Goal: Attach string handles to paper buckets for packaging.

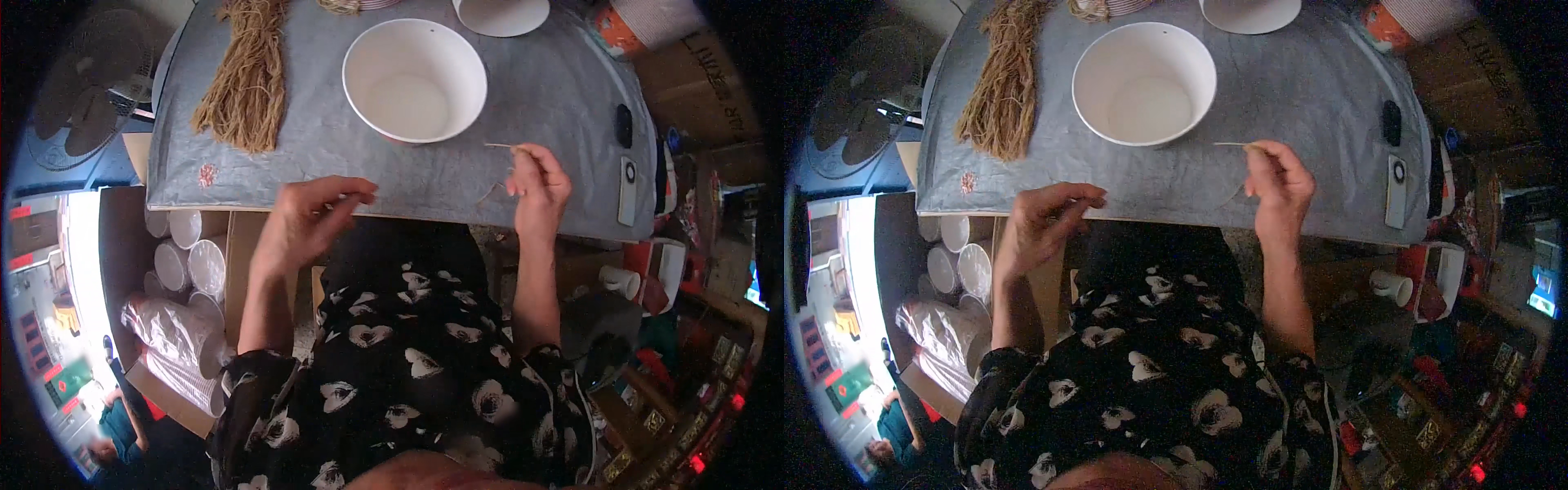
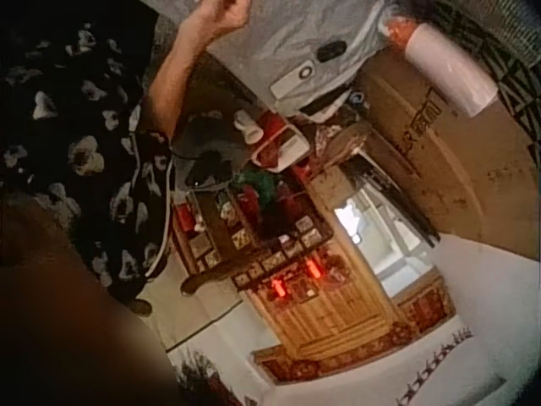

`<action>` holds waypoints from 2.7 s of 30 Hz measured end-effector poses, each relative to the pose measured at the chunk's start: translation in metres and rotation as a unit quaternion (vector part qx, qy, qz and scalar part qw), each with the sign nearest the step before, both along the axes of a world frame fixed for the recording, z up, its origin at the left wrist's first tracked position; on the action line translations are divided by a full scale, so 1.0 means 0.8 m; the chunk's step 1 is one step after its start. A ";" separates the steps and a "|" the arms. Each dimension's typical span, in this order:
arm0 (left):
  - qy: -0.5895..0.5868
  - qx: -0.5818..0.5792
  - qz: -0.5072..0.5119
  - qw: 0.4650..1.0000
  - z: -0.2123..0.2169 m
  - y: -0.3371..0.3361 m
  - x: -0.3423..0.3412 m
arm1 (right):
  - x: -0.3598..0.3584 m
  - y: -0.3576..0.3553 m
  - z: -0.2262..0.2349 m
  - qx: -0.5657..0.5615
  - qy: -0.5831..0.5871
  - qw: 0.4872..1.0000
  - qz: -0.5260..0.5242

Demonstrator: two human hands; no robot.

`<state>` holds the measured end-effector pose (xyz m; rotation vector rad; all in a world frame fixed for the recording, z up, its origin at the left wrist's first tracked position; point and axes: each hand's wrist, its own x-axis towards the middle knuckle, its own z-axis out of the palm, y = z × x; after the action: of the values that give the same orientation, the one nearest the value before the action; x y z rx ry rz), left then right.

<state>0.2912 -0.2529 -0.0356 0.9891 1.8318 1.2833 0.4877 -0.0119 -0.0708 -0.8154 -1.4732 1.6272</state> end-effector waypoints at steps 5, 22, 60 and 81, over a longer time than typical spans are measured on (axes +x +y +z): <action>-0.033 0.107 0.038 0.993 0.008 0.061 0.058 | -0.004 -0.038 0.035 0.032 0.018 0.998 0.042; 0.049 0.149 0.053 0.986 -0.013 0.073 0.071 | -0.006 -0.063 0.029 -0.060 0.001 0.982 0.182; 0.373 0.107 0.017 0.922 -0.030 0.028 0.044 | -0.056 -0.041 0.101 0.213 -0.252 0.882 0.336; 0.346 0.122 -0.003 0.930 -0.027 0.024 0.041 | -0.067 -0.048 0.083 0.233 -0.272 0.862 0.358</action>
<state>0.3239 -0.2336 -0.0571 1.7528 2.1951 1.2730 0.4345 -0.0504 -0.0042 -0.4706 -2.6926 1.4514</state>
